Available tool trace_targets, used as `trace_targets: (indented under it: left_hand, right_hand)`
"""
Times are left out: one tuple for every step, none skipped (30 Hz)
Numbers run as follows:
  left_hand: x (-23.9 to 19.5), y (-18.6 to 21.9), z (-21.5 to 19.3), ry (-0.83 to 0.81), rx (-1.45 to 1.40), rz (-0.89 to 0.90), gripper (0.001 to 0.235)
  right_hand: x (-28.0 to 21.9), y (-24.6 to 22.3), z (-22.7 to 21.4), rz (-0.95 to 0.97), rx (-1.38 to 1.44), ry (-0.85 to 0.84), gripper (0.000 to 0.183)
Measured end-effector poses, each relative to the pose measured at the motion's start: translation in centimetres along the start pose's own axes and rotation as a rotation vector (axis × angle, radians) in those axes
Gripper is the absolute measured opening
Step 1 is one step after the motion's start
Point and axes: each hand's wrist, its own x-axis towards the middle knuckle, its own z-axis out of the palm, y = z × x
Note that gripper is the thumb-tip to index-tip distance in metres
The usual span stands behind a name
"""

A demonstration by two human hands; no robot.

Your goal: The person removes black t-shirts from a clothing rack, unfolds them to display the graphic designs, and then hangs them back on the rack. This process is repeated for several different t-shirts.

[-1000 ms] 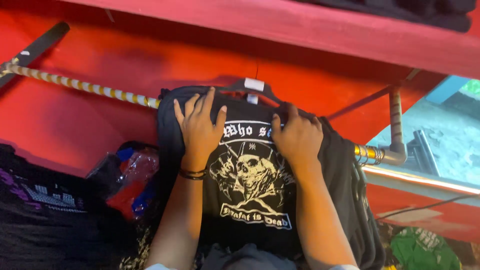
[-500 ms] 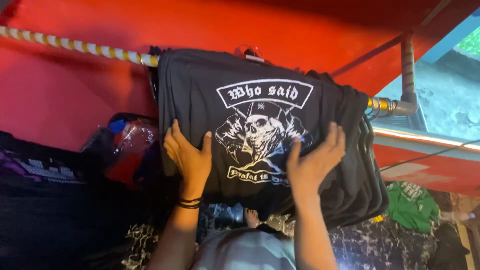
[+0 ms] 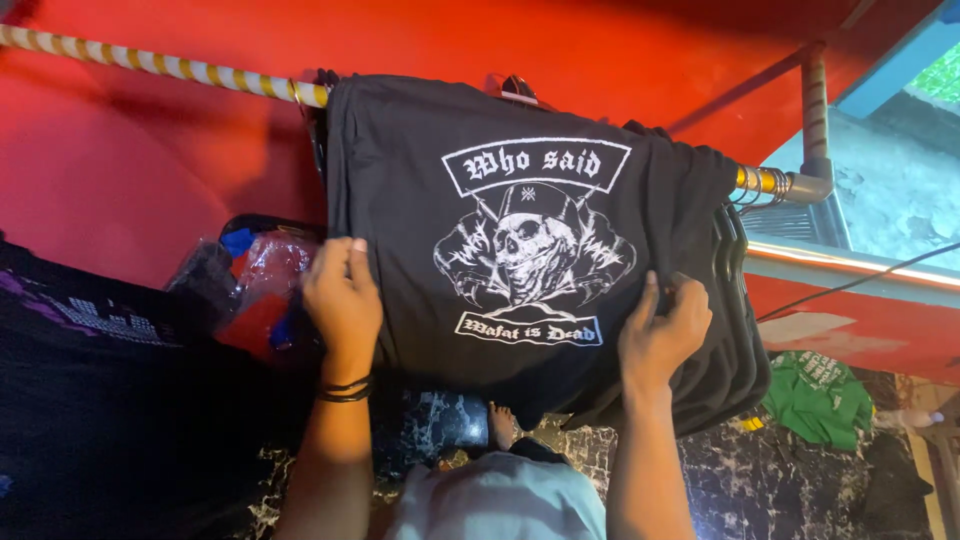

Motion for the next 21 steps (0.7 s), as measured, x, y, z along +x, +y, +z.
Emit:
trace_targets:
  left_hand:
    - [0.9,-0.1,-0.5,0.005,-0.001,0.003,0.012]
    - [1.7,-0.2,-0.9,0.032,-0.033,0.017,0.013]
    - [2.4,-0.4,-1.4,0.056,-0.064,0.03,0.014]
    - [3.3,-1.1,-1.1,0.057,-0.063,0.031,0.014]
    - [4.0,-1.8,-0.8,0.087,-0.006,0.062,0.014]
    - [4.8,-2.6,-0.5,0.116,0.052,0.094,0.015]
    - [4.7,-3.2,-0.2,0.117,0.051,0.093,0.015]
    - [4.7,-3.8,0.0,0.01,0.161,0.076,0.016]
    - [4.7,-4.3,0.4,-0.1,0.268,0.06,0.017]
    - [4.4,-2.5,0.0,-0.101,0.267,0.062,0.017]
    - [4.2,-0.6,-0.5,-0.063,0.314,0.069,0.02]
    - [4.0,1.2,-0.9,-0.025,0.36,0.077,0.045]
    - [3.9,3.3,-0.1,-0.013,0.356,0.083,0.045]
    - [3.8,5.4,0.8,-0.052,0.19,0.2,0.044]
    - [2.8,7.5,1.2,-0.109,0.028,0.305,0.046]
    - [2.1,8.4,1.9,-0.116,0.028,0.301,0.046]
    - [1.6,9.3,2.7,-0.291,-0.037,0.398,0.056]
    - [1.0,10.2,3.3,-0.465,-0.102,0.493,0.066]
    - [0.6,9.3,3.8,-0.461,-0.101,0.495,0.066]
    - [0.2,8.4,4.2,-0.559,0.044,0.471,0.066]
    - [0.3,7.5,4.9,-0.646,0.189,0.45,0.067]
  right_hand:
    - [0.3,0.5,-0.1,-0.001,0.003,0.005,0.021]
    - [0.7,1.1,-0.2,0.0,0.046,0.013,0.019]
    - [0.9,1.7,-0.4,0.002,0.087,0.017,0.016]
    - [1.9,1.8,-0.6,0.003,0.09,0.018,0.016]
    - [2.9,1.9,-0.8,-0.03,0.046,0.026,0.018]
    - [3.8,2.1,-1.1,-0.064,0.003,0.034,0.02]
    - [4.2,2.2,-0.9,-0.064,0.004,0.034,0.02]
    - [4.6,2.4,-0.8,0.035,-0.109,-0.134,0.02]
    - [5.0,2.5,-0.6,0.136,-0.224,-0.3,0.022]
    - [5.4,1.0,-1.0,0.137,-0.225,-0.299,0.022]
    - [5.7,-0.6,-1.4,0.089,-0.297,-0.215,0.035]
    - [6.0,-2.2,-1.8,0.039,-0.369,-0.13,0.059]
    - [6.0,-4.2,-1.2,0.039,-0.363,-0.117,0.059]
    - [5.9,-6.1,-0.7,-0.114,-0.165,-0.084,0.05]
    - [5.1,-7.9,-0.8,-0.262,0.028,-0.068,0.043]
    - [4.8,-8.9,-0.1,-0.26,0.025,-0.075,0.043]
    - [4.6,-9.9,0.7,-0.38,0.037,-0.237,0.05]
    - [4.4,-10.9,1.5,-0.5,0.049,-0.399,0.058]
    - [3.9,-9.5,1.9,-0.502,0.051,-0.395,0.058]
    - [3.5,-8.2,2.2,-0.446,-0.076,-0.528,0.062]
    - [3.3,-6.9,2.8,-0.386,-0.204,-0.648,0.067]
